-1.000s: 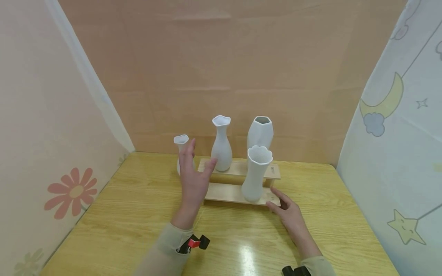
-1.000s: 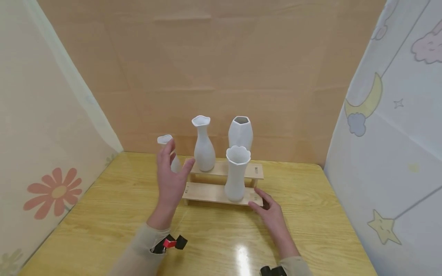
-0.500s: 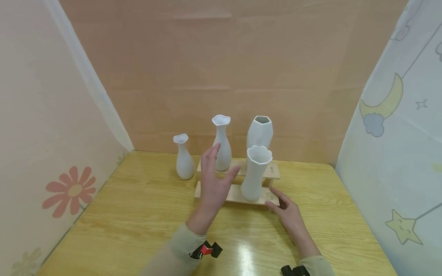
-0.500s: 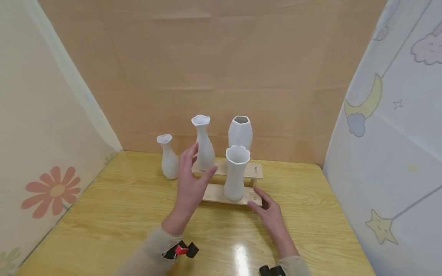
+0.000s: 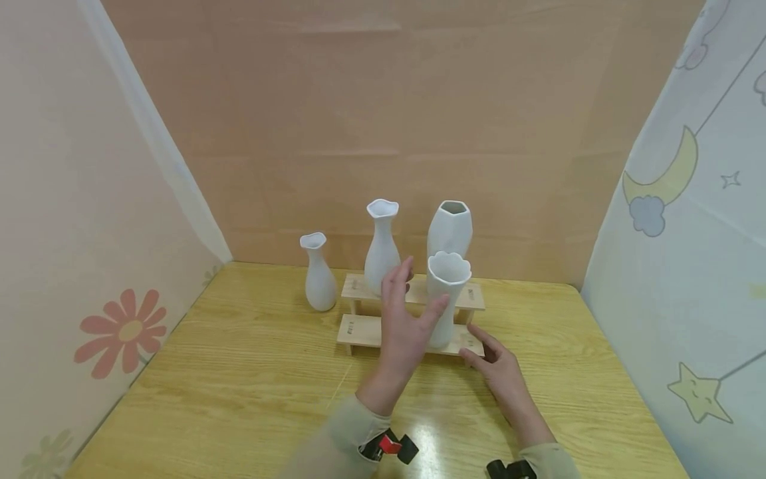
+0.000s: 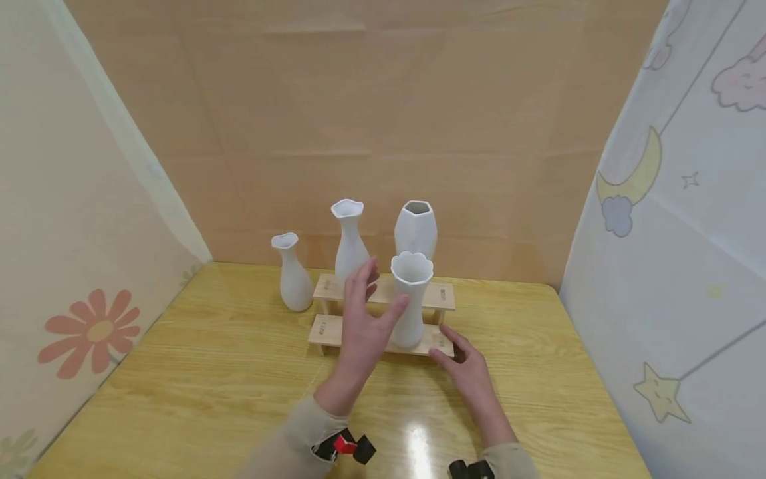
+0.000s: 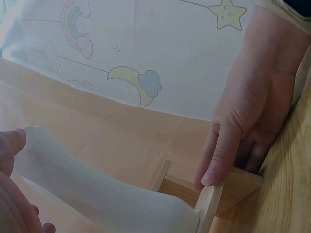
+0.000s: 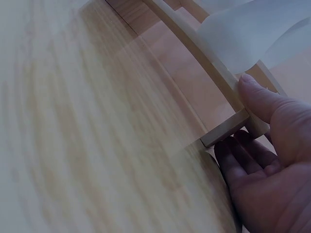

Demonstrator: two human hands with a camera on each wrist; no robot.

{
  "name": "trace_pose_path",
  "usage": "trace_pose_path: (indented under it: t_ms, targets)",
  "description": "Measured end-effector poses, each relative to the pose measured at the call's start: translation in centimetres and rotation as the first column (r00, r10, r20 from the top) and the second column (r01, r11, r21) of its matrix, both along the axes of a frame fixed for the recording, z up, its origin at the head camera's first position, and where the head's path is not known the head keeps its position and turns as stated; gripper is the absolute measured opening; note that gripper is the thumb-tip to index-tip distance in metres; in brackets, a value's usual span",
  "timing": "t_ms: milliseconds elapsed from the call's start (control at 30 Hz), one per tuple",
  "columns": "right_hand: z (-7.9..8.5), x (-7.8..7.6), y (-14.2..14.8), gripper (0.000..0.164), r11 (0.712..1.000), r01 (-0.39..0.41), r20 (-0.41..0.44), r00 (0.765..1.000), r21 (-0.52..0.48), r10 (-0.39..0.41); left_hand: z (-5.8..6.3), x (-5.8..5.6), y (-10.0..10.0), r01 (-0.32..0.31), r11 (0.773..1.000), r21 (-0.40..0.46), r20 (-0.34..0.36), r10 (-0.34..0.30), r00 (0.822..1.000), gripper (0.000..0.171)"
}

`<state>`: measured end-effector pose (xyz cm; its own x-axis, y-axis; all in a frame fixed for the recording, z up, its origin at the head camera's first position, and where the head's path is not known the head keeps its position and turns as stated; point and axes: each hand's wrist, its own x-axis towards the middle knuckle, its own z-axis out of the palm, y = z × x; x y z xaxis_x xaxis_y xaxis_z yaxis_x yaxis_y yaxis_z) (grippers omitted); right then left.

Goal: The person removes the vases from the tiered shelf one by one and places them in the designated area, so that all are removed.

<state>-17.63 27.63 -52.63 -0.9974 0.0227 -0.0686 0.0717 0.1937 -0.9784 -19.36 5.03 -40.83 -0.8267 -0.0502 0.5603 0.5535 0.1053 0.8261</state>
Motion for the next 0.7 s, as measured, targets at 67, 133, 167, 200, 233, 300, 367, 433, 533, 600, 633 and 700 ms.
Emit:
trace_pose_path:
  t_ms: [67,133,167,200,233,300,367,433,533,600,633,700]
  targets:
    - [0.02,-0.01,-0.08,0.078,1.0,0.0,-0.007,1.0,-0.001,0.0,-0.15,0.13,0.37,0.008,1.0,0.011,0.015,-0.008,1.0,0.084]
    - [0.07,-0.02,-0.11,0.078,1.0,0.001,-0.01,1.0,0.003,-0.001,-0.23,0.19,0.61,0.016,1.0,0.017,0.034,-0.016,0.999,0.084]
    - [0.08,-0.03,-0.11,0.078,1.0,0.001,-0.01,1.0,0.005,-0.001,-0.27,0.19,0.67,0.014,1.0,0.014,0.038,-0.015,0.999,0.085]
    - [0.09,-0.05,-0.09,0.078,1.0,0.001,-0.012,1.0,0.007,-0.001,-0.33,0.18,0.72,0.015,1.0,0.012,0.041,-0.016,0.999,0.085]
    - [0.12,-0.07,-0.07,0.078,1.0,0.001,-0.011,1.0,0.01,-0.001,-0.34,0.16,0.75,0.013,1.0,0.009,0.043,-0.014,0.999,0.085]
    - [0.15,-0.09,-0.01,0.079,1.0,0.002,-0.01,1.0,0.015,-0.001,-0.43,0.08,0.78,0.018,1.0,0.009,0.052,-0.018,0.998,0.084]
    - [0.15,-0.12,0.04,0.079,1.0,0.003,-0.008,1.0,0.013,-0.003,-0.5,0.0,0.82,0.024,1.0,0.008,0.067,-0.024,0.997,0.084]
    - [0.12,-0.14,0.06,0.078,1.0,0.005,-0.006,1.0,0.011,-0.005,-0.68,-0.12,0.91,0.031,1.0,0.004,0.078,-0.031,0.996,0.083]
    - [0.08,-0.11,0.09,0.079,1.0,0.006,-0.002,1.0,0.01,-0.006,-0.87,-0.24,1.06,0.039,0.999,-0.007,0.09,-0.038,0.995,0.082]
    - [0.06,-0.1,0.08,0.079,1.0,0.005,0.0,1.0,0.012,-0.005,-0.99,-0.29,1.13,0.039,0.999,-0.018,0.09,-0.037,0.995,0.082]
    - [0.06,-0.11,0.07,0.079,1.0,0.004,0.0,1.0,0.012,-0.004,-0.99,-0.27,1.13,0.039,0.999,-0.021,0.093,-0.037,0.995,0.082]
    - [0.05,-0.14,0.03,0.079,1.0,0.003,-0.001,1.0,0.014,-0.003,-1.09,-0.32,1.15,0.039,0.999,-0.025,0.096,-0.037,0.995,0.081]
